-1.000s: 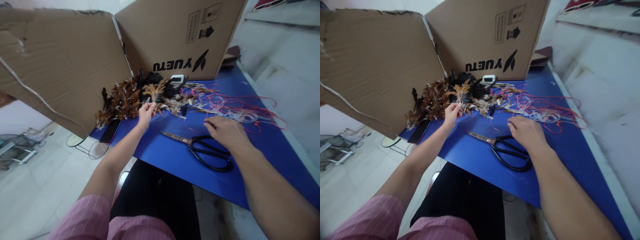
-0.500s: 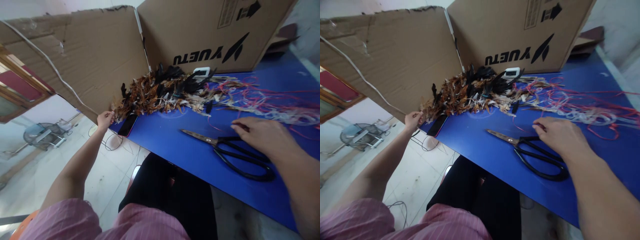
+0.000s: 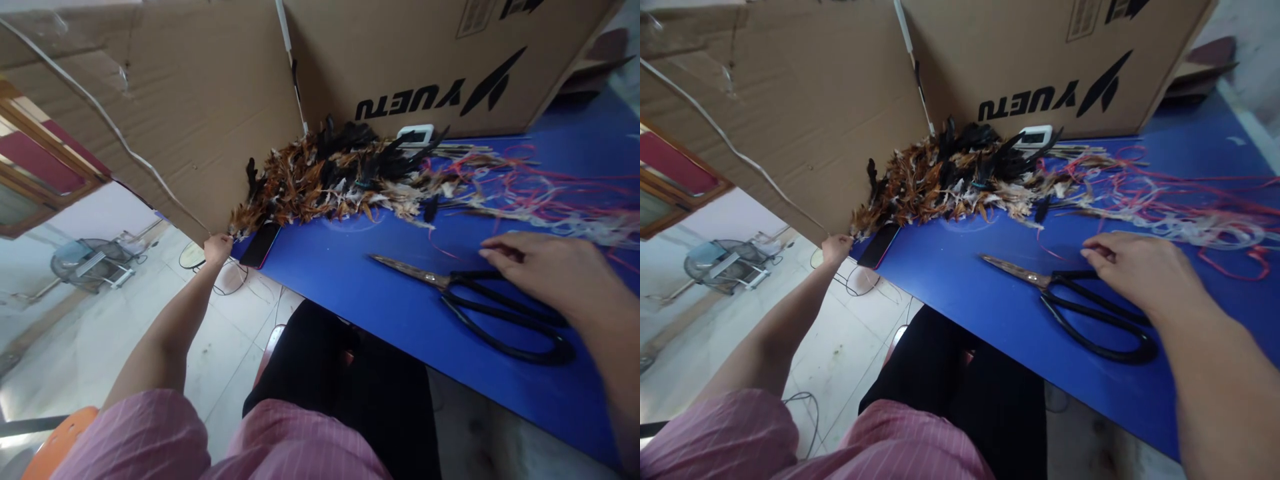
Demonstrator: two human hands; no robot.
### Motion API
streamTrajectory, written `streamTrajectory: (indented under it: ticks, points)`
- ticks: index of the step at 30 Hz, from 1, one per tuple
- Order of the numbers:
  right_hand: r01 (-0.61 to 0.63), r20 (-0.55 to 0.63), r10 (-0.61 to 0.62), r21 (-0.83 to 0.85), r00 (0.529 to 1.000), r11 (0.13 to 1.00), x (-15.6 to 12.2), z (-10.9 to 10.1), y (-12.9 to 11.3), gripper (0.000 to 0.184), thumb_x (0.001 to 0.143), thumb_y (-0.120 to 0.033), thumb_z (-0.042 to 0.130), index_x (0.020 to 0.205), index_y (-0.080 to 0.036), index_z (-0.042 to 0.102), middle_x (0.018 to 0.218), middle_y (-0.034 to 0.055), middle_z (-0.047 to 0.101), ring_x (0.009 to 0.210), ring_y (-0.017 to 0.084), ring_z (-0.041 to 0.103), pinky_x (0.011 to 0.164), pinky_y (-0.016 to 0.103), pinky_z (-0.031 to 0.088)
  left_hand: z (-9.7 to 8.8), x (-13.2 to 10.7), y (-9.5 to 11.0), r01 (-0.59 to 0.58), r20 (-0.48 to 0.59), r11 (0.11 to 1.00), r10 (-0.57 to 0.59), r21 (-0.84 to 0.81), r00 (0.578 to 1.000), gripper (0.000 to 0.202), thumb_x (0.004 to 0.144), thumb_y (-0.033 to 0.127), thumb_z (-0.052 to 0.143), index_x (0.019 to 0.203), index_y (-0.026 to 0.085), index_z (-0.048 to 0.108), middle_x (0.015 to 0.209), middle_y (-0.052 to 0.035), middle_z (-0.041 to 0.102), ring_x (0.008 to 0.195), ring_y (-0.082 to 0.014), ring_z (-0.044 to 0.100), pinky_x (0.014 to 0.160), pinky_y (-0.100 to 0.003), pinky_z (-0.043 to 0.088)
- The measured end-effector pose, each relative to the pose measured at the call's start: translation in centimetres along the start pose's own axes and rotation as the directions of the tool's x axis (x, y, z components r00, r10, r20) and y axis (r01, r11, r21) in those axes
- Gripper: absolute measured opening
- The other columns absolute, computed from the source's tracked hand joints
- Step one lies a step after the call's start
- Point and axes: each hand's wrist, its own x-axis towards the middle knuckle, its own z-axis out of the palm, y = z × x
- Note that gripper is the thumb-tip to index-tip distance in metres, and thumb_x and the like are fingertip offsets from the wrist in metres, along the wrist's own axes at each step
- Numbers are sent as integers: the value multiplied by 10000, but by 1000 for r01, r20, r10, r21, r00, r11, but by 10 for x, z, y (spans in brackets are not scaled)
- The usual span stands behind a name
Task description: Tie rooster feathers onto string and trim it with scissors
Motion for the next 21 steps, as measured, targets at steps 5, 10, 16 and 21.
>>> streamTrajectory:
  ticks: [5, 10, 16, 21]
  points:
    - [-4, 22, 4, -1, 1000, 1000, 0, -3, -3, 236, 829, -284, 551, 978, -191, 709, 1067, 92, 744, 995, 252, 669, 863, 339, 475, 0, 0, -4, -14, -34, 1000, 15, 28, 999, 207, 744, 216, 627, 924, 163, 715, 821, -91, 745, 854, -238, 703, 760, -282, 499]
    - [6, 7, -6, 8, 1000, 1000, 0, 1, 1, 259, 826, -287, 537, 987, -187, 715, 1057, 97, 742, 980, 247, 666, 862, 336, 472, -7, -7, -11, -26, 7, 999, 26, 37, 1000, 310, 747, 238, 644, 1049, 169, 659, 714, -47, 721, 729, -208, 687, 664, -258, 475]
    - [-19, -58, 24, 72, 998, 997, 6, 13, 10, 228, 710, -344, 558, 859, -253, 704, 949, 56, 757, 915, 279, 693, 815, 386, 510, -19, -14, -6, -300, -96, 941, 317, 156, 944, 237, 828, 224, 532, 1030, 187, 648, 913, -71, 724, 931, -226, 676, 808, -297, 493]
    - [55, -162, -30, 149, 986, 987, 3, 13, 7, 245, 744, -403, 507, 807, -251, 689, 919, 89, 759, 905, 305, 702, 818, 422, 518, -27, -18, 10, -570, -130, 787, 606, 235, 785, 239, 886, 250, 482, 1003, 177, 676, 1096, -116, 691, 1034, -247, 652, 817, -330, 517]
